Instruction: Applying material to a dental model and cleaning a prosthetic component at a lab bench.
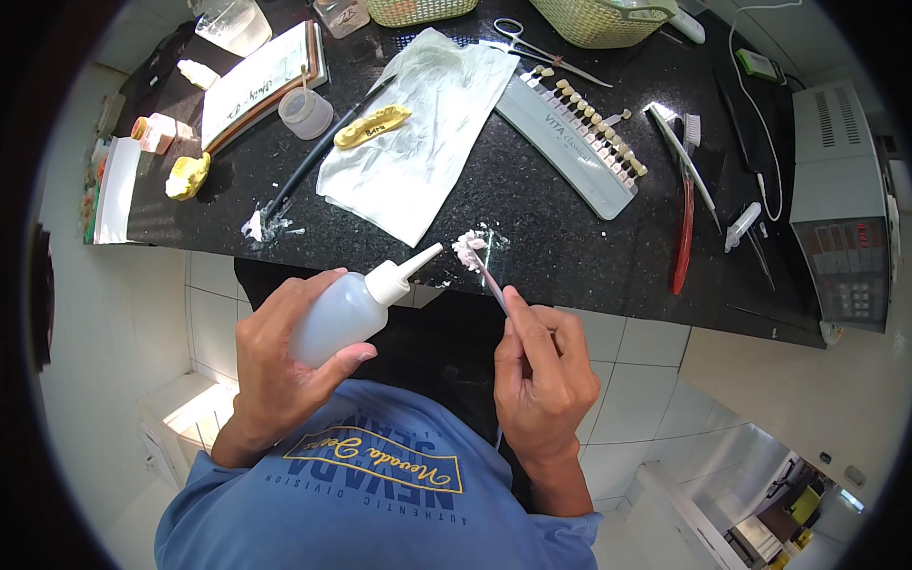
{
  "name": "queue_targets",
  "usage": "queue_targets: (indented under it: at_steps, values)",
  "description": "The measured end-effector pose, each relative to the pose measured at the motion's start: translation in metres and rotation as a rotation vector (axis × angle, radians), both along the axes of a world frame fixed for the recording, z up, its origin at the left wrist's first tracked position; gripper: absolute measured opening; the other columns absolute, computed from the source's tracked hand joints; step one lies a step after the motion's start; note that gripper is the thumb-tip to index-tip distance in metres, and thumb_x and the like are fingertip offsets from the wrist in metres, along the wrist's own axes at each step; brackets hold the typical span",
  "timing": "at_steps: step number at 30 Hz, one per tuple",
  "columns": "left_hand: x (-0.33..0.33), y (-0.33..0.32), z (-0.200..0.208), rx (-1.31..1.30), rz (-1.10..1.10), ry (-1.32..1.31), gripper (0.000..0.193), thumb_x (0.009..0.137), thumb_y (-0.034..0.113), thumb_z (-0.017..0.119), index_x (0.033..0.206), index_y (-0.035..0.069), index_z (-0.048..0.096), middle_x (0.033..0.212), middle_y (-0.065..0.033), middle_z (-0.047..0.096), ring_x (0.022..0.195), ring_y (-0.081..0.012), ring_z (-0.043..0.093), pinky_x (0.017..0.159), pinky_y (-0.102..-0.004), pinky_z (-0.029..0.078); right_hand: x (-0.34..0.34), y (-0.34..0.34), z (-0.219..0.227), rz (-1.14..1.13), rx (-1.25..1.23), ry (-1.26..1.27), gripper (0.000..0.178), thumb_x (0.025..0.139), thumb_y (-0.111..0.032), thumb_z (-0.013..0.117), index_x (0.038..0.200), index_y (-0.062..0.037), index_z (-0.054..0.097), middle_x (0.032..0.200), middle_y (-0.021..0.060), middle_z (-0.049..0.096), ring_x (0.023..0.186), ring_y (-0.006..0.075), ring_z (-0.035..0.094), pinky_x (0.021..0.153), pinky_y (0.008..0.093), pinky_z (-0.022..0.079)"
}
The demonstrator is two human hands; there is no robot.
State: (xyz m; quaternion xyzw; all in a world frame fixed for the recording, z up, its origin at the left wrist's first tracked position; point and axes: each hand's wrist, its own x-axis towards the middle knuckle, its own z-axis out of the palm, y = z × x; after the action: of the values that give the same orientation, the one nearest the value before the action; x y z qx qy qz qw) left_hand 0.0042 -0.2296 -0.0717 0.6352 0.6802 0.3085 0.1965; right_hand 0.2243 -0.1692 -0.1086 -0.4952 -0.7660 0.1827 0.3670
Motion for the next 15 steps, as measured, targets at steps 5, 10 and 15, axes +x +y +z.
queue_targets:
  at_steps: [5,10,15]
  values:
    - [-0.004,-0.002,-0.002,0.002,0.018,-0.018,0.06,0.067,0.029,0.085,0.114,-0.001,0.062,0.09,-0.0156,0.066,0.074,-0.0293,0.069,0.064,-0.0349,0.056,0.0,0.016,0.011,-0.03,0.017,-0.103,0.035,0.075,0.009,0.068,0.107,-0.0069,0.072,0.085,0.0058,0.06,0.051,0.0069,0.05,0.044,0.025,0.04]
    - [-0.008,-0.007,-0.001,0.006,0.07,-0.039,0.061,0.068,0.03,0.084,0.115,-0.002,0.061,0.09,-0.0141,0.064,0.076,-0.0258,0.061,0.07,-0.0338,0.048,0.007,0.01,0.015,0.066,0.039,-0.158,0.039,0.07,0.006,0.071,0.106,-0.0096,0.073,0.085,0.0035,0.059,0.049,0.007,0.048,0.043,0.0239,0.038]
    - [-0.011,-0.005,-0.001,0.068,0.058,0.07,0.062,0.069,0.033,0.083,0.114,-0.002,0.061,0.098,-0.0124,0.065,0.088,-0.0238,0.056,0.077,-0.0346,0.046,0.003,0.006,0.01,0.083,0.05,-0.132,0.041,0.069,0.007,0.072,0.106,-0.0093,0.073,0.085,0.003,0.058,0.048,0.0068,0.048,0.043,0.0246,0.038]
